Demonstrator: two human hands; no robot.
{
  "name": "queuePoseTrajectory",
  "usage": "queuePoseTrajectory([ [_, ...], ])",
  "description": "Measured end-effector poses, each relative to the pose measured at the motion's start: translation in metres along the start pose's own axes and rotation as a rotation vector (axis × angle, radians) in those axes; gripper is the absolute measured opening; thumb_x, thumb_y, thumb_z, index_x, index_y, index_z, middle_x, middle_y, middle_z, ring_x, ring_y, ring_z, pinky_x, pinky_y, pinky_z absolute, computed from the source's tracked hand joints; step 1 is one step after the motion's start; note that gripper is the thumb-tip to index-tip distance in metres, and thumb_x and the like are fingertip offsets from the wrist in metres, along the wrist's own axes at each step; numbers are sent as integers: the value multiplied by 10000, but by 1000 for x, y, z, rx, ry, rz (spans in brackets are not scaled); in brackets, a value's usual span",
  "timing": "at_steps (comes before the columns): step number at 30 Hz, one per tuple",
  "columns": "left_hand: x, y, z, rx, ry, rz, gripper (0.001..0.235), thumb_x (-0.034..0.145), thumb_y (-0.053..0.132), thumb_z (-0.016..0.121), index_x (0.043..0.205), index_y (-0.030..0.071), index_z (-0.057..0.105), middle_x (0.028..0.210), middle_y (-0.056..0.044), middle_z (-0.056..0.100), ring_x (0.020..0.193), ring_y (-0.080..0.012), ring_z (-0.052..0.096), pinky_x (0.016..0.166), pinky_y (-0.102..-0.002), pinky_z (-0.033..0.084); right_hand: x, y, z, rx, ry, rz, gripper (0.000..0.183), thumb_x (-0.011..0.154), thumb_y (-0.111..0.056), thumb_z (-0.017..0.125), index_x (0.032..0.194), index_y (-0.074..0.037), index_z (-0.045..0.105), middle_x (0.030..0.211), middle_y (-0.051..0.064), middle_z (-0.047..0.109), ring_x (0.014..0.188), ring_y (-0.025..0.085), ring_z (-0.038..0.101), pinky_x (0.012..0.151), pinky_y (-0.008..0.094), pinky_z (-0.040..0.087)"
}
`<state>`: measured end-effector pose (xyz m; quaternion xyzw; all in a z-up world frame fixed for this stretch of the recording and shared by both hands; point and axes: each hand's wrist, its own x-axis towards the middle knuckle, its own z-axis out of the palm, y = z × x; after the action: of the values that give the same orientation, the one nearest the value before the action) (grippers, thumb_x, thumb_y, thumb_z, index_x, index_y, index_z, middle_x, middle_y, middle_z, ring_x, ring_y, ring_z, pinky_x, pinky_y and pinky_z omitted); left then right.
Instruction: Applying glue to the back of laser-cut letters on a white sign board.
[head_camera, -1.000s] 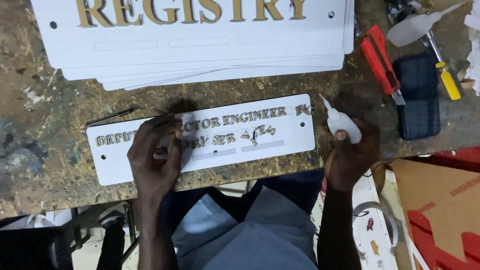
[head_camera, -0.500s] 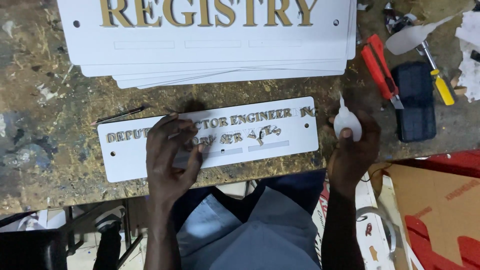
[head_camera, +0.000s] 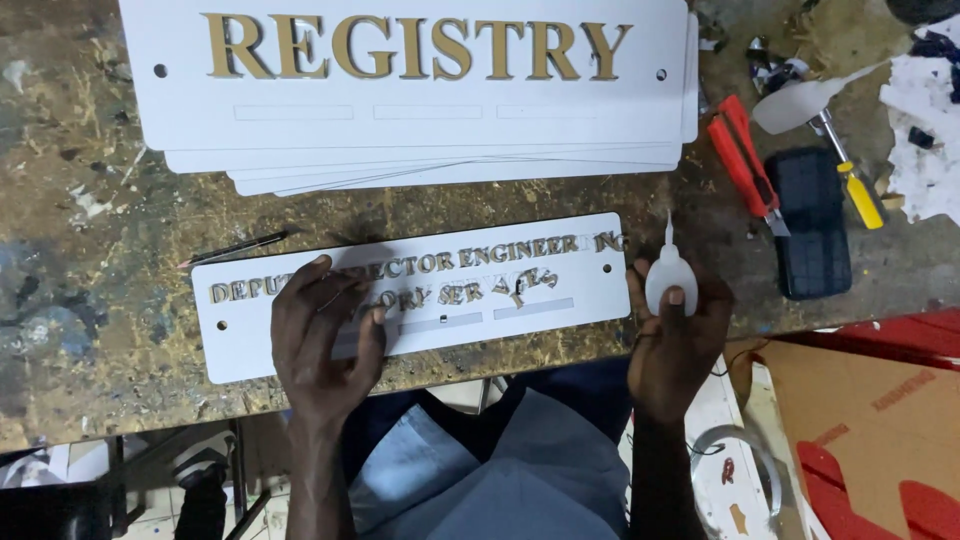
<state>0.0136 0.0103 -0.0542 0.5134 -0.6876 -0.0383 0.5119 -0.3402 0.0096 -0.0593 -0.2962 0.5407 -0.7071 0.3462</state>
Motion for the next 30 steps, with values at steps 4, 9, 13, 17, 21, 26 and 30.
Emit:
queuePoseTrajectory([
  [4, 7, 12, 6, -33, 25, 14, 119, 1000, 56, 850, 1092, -18, 838, 1095, -201, 813, 1219, -516, 757, 1142, -644, 608, -3, 7, -5, 20, -15, 1, 345, 1157, -235, 706, 1410, -88, 525, 1394, 221, 606, 1335, 503, 734, 1218, 758, 581],
  [9, 16, 30, 23, -124, -32, 41, 150, 976, 69, 840, 1075, -44, 828, 1057, -219, 817, 1137, -507, 785, 1083, -634, 645, -15, 10, 3, 12, -34, -28, 350, 1151, -178, 687, 1434, -64, 516, 1414, 256, 600, 1359, 543, 705, 1185, 795, 564],
  [13, 34, 62, 54, -217, -172, 23, 213, 999, 119, 802, 1135, -45, 790, 1122, -267, 789, 1241, -515, 731, 1144, -654, 577, -25, 16, 9, 8, -33, -30, 393, 1117, -163, 714, 1423, -21, 513, 1382, 268, 614, 1329, 523, 729, 1165, 758, 594],
  [17, 50, 84, 86, -115, -337, 77, 207, 1024, 163, 778, 1164, 15, 815, 1286, -171, 770, 1374, -490, 681, 1153, -600, 549, -26, 15, 9, -64, -81, -23, 405, 1110, -170, 725, 1433, -14, 536, 1328, 231, 651, 1315, 471, 740, 1151, 709, 619],
  [21, 62, 93, 115, -41, -421, 74, 251, 1021, 154, 762, 1191, -22, 820, 1285, -196, 757, 1402, -463, 653, 1167, -582, 515, -14, 12, -3, -47, -50, -30, 447, 1071, -153, 777, 1423, 13, 557, 1282, 224, 674, 1215, 444, 781, 1071, 648, 699],
  [26, 66, 95, 132, 25, -454, 108, 283, 1043, 222, 738, 1170, -12, 833, 1274, -187, 765, 1396, -450, 652, 1173, -579, 494, 13, 17, -22, -103, 2, -112, 432, 1069, -136, 797, 1404, 20, 575, 1269, 211, 674, 1154, 391, 799, 1008, 547, 734],
  [30, 59, 89, 143, 70, -465, 118, 300, 1051, 284, 698, 1162, 45, 841, 1251, -132, 768, 1349, -394, 677, 1151, -546, 500, 16, 23, -26, -125, 4, -145, 428, 1062, -138, 814, 1373, 29, 571, 1263, 246, 673, 1111, 425, 803, 894, 517, 756],
])
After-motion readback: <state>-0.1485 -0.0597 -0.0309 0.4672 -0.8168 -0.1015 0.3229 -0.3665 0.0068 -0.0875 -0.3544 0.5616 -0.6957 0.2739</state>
